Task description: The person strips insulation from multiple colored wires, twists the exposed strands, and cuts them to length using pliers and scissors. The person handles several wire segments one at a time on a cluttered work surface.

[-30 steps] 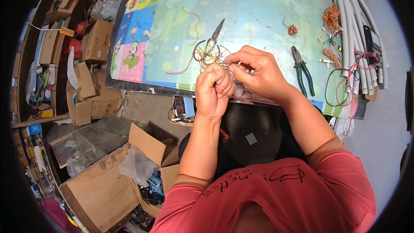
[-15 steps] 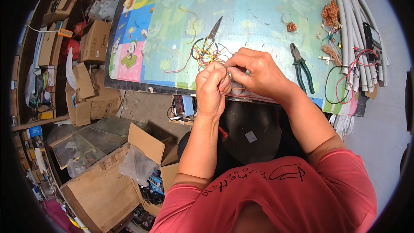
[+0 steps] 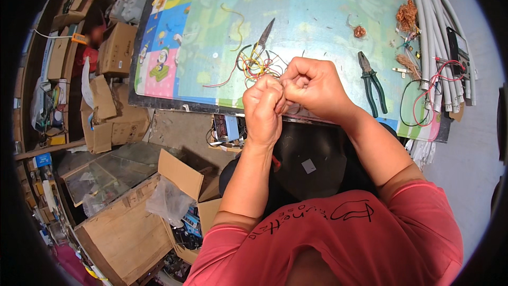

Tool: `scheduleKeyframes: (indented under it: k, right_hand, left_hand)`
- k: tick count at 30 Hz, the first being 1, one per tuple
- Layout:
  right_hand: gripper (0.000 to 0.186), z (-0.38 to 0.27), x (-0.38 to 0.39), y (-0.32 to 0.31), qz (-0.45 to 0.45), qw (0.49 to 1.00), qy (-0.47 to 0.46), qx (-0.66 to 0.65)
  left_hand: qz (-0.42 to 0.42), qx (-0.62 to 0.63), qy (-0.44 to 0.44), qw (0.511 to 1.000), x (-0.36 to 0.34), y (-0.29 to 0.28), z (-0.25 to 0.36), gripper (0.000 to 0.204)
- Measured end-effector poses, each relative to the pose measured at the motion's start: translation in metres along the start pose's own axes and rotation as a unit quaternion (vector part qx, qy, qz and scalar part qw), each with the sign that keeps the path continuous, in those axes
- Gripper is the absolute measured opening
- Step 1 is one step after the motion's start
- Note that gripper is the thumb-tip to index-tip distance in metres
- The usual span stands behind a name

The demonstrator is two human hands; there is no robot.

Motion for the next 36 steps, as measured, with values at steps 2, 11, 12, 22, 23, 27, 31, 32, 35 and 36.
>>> scheduleKeyframes:
  k: [2,11,12,22,23,27,31,32,35,36]
  right_hand:
    - [0.005,-0.002,-0.009,-0.020,0.050,0.999,0.000,-0.010]
    - [0.010,-0.014,-0.008,-0.007,-0.038,0.998,-0.035,0.023]
    - [0.012,-0.008,-0.008,-0.007,-0.057,0.997,-0.036,0.023]
    - [0.010,-0.012,-0.005,-0.005,-0.047,0.993,-0.053,0.091]
    - [0.010,-0.014,-0.005,-0.005,-0.046,0.992,-0.062,0.100]
    - [0.010,-0.019,-0.003,-0.006,-0.040,0.981,-0.111,0.156]
    - [0.007,-0.022,-0.002,-0.004,-0.038,0.964,-0.150,0.214]
    - [0.007,-0.022,-0.002,-0.004,-0.036,0.958,-0.163,0.233]
    - [0.007,-0.021,-0.001,-0.002,-0.030,0.942,-0.195,0.271]
    - [0.008,-0.020,-0.001,-0.001,-0.028,0.940,-0.202,0.273]
  left_hand:
    - [-0.025,-0.001,0.053,0.998,0.005,0.004,0.008,0.021]
    - [-0.052,0.106,-0.026,0.993,0.000,-0.010,0.005,0.025]
    - [-0.048,0.097,-0.027,0.994,-0.002,-0.011,0.005,0.026]
    - [-0.020,0.024,-0.058,0.998,-0.004,-0.009,-0.003,0.024]
    - [-0.013,0.009,-0.054,0.998,-0.004,-0.009,-0.003,0.024]
    - [0.005,-0.052,-0.056,0.997,-0.006,-0.010,-0.003,0.023]
    - [0.023,-0.094,-0.063,0.993,-0.006,-0.014,-0.007,0.021]
    - [0.023,-0.101,-0.061,0.993,-0.006,-0.015,-0.007,0.021]
    - [0.017,-0.090,-0.062,0.994,-0.006,-0.018,-0.008,0.019]
    - [0.012,-0.063,-0.069,0.996,-0.007,-0.019,-0.009,0.018]
Point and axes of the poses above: each hand's wrist, its own x-axis away from the middle knuckle, its own y-axis out of the palm, z = x × y, the point moved 5 cm from there along -x, towards the middle knuckle, and after that the axes turned 8 degrees about -x, right-handed, at the moved point
